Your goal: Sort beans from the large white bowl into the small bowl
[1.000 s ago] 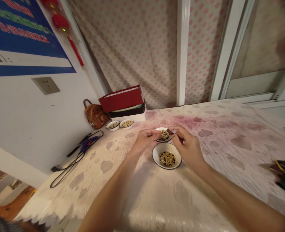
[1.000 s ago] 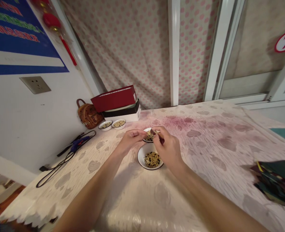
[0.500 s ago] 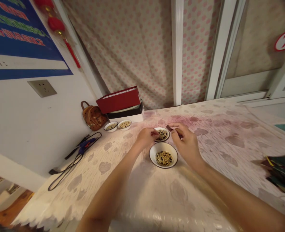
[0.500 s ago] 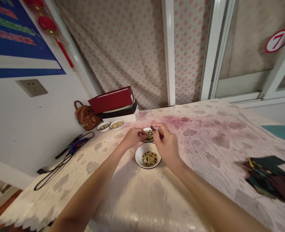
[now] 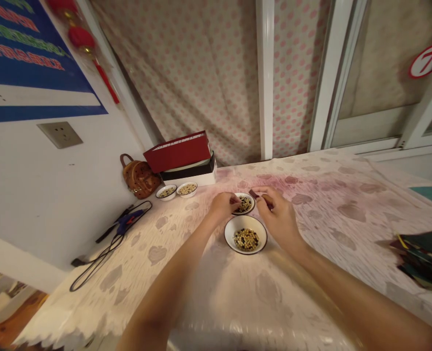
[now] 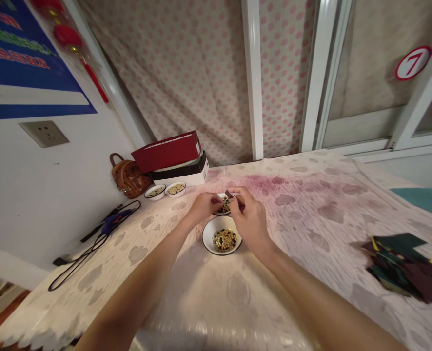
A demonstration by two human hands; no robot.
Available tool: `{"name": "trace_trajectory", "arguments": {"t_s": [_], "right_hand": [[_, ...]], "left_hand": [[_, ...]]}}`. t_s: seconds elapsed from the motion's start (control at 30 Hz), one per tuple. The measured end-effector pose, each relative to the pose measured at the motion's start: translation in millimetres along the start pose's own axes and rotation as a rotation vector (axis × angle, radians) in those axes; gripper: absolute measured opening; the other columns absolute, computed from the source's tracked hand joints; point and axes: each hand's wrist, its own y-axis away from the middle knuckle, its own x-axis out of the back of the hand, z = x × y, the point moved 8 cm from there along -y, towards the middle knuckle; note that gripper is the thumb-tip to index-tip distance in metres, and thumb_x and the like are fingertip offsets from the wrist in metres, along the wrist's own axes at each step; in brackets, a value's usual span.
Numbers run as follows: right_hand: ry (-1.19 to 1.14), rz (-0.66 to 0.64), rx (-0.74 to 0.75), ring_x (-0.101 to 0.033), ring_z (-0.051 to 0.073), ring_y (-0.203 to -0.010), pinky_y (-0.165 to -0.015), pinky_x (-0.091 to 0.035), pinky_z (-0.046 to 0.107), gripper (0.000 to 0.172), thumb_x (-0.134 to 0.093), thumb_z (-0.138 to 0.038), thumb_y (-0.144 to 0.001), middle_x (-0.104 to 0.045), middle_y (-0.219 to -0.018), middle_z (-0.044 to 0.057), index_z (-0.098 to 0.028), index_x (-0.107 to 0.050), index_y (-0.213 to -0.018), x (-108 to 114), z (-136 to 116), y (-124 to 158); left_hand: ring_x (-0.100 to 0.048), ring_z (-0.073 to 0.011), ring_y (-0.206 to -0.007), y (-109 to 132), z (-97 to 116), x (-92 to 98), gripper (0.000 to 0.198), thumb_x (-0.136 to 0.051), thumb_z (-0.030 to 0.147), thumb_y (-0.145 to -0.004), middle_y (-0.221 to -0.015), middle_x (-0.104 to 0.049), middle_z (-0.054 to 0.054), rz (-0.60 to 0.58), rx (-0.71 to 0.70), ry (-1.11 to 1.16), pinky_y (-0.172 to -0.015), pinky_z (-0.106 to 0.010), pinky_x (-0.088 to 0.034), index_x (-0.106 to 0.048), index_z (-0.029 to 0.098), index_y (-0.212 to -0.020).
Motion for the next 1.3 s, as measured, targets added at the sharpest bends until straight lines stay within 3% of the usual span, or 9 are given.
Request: {"name": "trace_trajectory", "arguments": {"t_s": [0.2, 0.43, 0.57, 0.7, 0.83, 1.3], "right_hand": [[-0.017, -0.023, 0.002, -0.058, 0.015, -0.058, -0.056, -0.040, 0.027, 0.027, -0.050, -0.026, -0.092, -0.066, -0.070, -0.002, -0.021, -0.069, -0.110, -3.9, 3.9, 1.1], [-0.001, -0.061, -0.008, -0.056, 0.016, -0.055, -0.056, -0.041, 0.027, 0.026, -0.050, -0.028, -0.094, -0.060, -0.062, -0.004, -0.021, -0.068, -0.111, -7.9, 7.0, 2.3], [-0.025, -0.090, 0.006, -0.056, 0.016, -0.055, -0.057, -0.042, 0.028, 0.026, -0.049, -0.029, -0.094, -0.059, -0.061, -0.004, -0.021, -0.066, -0.112, -9.7, 1.5, 3.6], [-0.050, -0.121, 0.007, -0.056, 0.016, -0.053, -0.057, -0.042, 0.028, 0.028, -0.048, -0.029, -0.094, -0.058, -0.059, -0.006, -0.022, -0.065, -0.116, -13.2, -2.4, 6.3], [-0.067, -0.130, 0.018, -0.057, 0.016, -0.054, -0.056, -0.042, 0.028, 0.028, -0.048, -0.029, -0.094, -0.057, -0.059, -0.006, -0.022, -0.065, -0.115, -14.6, -4.5, 8.1], [-0.043, -0.164, 0.020, -0.057, 0.014, -0.057, -0.058, -0.042, 0.027, 0.028, -0.048, -0.027, -0.095, -0.060, -0.062, -0.006, -0.022, -0.066, -0.117, -17.7, -3.6, 8.9]], "left_hand": [[-0.068, -0.0193, -0.079, 6.9, -14.8, -0.9, 0.014, -0.084, 0.023, -0.069, -0.086, -0.078, -0.009, 0.045, 0.049, 0.665, -0.085, -0.035, -0.053, -0.080, 0.015, -0.080], [-0.069, -0.0186, -0.081, 6.2, -32.0, 6.4, 0.019, -0.089, 0.022, -0.063, -0.086, -0.079, -0.009, 0.173, 0.110, 0.730, -0.089, -0.035, -0.052, -0.081, 0.015, -0.079], [-0.068, -0.0170, -0.083, 24.6, -7.6, 1.4, 0.035, -0.093, 0.035, -0.066, -0.091, -0.079, -0.010, -0.004, 0.080, 0.964, -0.087, -0.032, -0.050, -0.083, 0.013, -0.090], [-0.066, -0.0139, -0.082, 43.9, 15.2, -6.4, 0.037, -0.094, 0.038, -0.066, -0.091, -0.077, -0.008, -0.123, 0.150, 1.169, -0.083, -0.029, -0.048, -0.082, 0.013, -0.092], [-0.064, -0.0134, -0.080, 48.3, 26.3, -8.8, 0.033, -0.094, 0.037, -0.068, -0.086, -0.074, -0.007, -0.145, 0.132, 1.225, -0.082, -0.029, -0.046, -0.081, 0.012, -0.086], [-0.062, -0.0137, -0.077, 49.2, 30.2, -9.4, 0.033, -0.093, 0.041, -0.069, -0.081, -0.071, -0.005, -0.125, 0.098, 1.207, -0.084, -0.031, -0.046, -0.078, 0.013, -0.078]]}}
